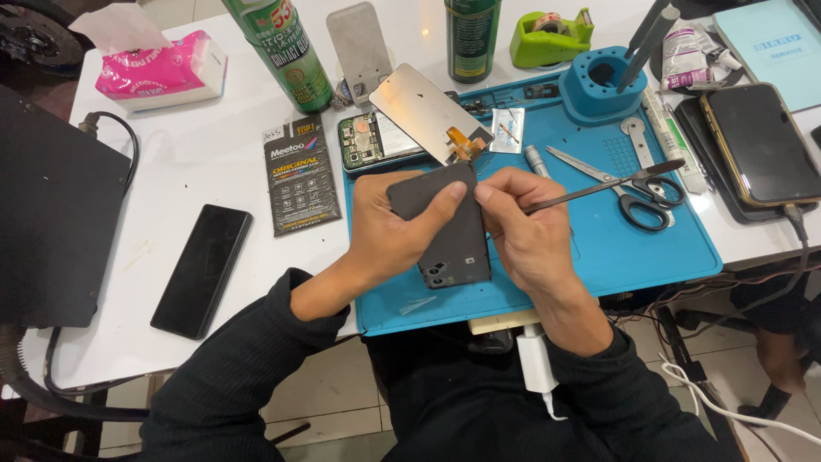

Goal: The person holds a phone back cover in one hand and uses a metal pry tool to scrape and pry old adhesive and residue from the cover's inner edges, working around the perimeter over the repair mat. Other disassembled phone parts and tools lie on the workbench.

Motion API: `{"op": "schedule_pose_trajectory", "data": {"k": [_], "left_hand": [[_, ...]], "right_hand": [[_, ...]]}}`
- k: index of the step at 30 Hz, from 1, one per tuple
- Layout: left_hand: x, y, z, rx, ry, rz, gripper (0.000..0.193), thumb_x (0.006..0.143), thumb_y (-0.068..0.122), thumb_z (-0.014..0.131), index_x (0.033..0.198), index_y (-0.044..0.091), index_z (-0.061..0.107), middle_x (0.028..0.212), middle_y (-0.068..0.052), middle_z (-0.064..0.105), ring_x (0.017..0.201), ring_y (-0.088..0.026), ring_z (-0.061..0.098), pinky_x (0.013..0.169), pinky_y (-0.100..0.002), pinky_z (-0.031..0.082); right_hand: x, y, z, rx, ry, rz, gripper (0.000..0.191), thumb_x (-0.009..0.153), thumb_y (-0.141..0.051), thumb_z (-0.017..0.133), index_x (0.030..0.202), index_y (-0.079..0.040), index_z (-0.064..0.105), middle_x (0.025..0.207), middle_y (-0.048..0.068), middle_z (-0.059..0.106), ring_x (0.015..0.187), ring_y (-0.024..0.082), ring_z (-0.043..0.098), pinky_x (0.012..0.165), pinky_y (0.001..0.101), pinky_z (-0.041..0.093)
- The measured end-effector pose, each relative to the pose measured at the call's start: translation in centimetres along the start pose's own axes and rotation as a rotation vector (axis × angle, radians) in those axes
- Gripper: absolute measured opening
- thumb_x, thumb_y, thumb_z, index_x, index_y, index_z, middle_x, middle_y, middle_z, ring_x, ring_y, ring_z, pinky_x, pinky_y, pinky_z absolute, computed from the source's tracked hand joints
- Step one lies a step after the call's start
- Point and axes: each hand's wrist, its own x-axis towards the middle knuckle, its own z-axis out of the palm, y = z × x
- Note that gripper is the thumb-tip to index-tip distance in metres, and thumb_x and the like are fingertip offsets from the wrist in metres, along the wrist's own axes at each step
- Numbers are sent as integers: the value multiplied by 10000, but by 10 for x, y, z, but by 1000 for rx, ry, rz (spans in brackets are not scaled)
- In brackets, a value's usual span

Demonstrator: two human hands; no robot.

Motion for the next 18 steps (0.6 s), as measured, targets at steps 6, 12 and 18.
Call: {"op": "schedule_pose_trajectory", "data": {"k": [6, 12, 18], "left_hand": [[0, 0, 0, 44, -9, 38, 294, 1001, 167, 731, 765, -2, 685, 648, 22, 654, 604, -11, 564, 515, -204, 430], [1, 2, -1, -11, -17, -18, 221, 1001, 172, 713, 880, -11, 741, 729, 13, 717, 670, -12, 625, 566, -205, 497], [1, 4, -2, -16, 1, -21, 205, 996, 172, 709, 926, -16, 752, 752, 11, 722, 678, -15, 643, 583, -206, 518]], "right_hand": [[2, -5, 4, 54, -3, 65, 77, 968, 21, 566, 940, 40, 636, 826, 73, 688, 683, 109, 637, 663, 286, 572], [2, -3, 4, 98, -27, 52, 62, 995, 33, 580, 976, 41, 638, 806, 46, 655, 670, 88, 615, 655, 289, 575], [-1, 0, 0, 115, -54, 64, 79, 994, 24, 600, 1018, 63, 664, 748, -6, 592, 681, 61, 570, 715, 264, 560]]}}
